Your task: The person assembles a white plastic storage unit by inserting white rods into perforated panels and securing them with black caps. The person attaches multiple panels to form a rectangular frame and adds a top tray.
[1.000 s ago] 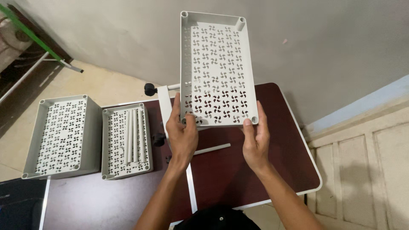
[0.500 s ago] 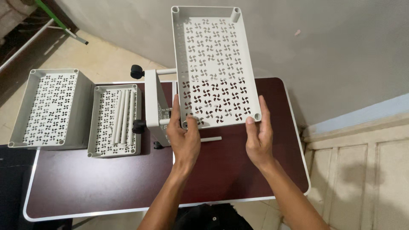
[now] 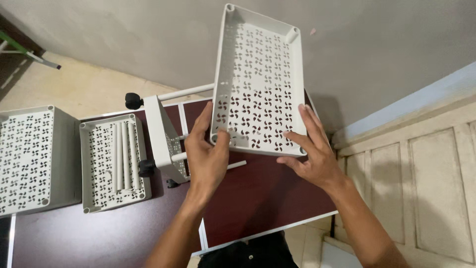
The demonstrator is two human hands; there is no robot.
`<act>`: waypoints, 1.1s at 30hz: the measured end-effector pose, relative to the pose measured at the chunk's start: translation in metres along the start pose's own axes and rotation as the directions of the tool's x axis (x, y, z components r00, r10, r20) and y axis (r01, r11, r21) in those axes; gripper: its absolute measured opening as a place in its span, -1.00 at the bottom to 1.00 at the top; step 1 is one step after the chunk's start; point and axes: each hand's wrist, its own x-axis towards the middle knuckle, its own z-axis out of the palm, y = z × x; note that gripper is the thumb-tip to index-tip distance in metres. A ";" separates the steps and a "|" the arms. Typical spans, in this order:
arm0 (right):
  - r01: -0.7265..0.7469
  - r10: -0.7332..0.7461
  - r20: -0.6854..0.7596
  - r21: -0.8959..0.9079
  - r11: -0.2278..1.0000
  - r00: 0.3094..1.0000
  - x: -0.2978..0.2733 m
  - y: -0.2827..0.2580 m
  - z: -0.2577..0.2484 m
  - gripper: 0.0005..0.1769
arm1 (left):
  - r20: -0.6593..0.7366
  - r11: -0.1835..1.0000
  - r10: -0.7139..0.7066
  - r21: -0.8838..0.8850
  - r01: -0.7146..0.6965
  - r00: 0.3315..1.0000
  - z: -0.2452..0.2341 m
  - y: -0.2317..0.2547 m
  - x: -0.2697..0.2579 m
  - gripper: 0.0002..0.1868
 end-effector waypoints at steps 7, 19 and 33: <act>0.016 -0.019 -0.097 -0.033 0.999 0.995 0.015 0.021 0.006 -0.50 | 0.096 0.983 -0.089 -0.151 0.102 0.991 0.019 0.003 0.039 -0.41; 0.113 -0.110 -0.035 0.093 0.989 0.993 0.017 0.064 0.031 -0.56 | -0.002 0.974 -0.184 0.137 0.182 0.983 0.054 -0.001 0.087 -0.43; -0.424 0.466 0.010 0.435 0.794 0.885 0.001 0.075 0.089 -0.66 | 0.063 0.971 -0.040 0.236 0.024 0.997 0.051 -0.035 0.050 -0.52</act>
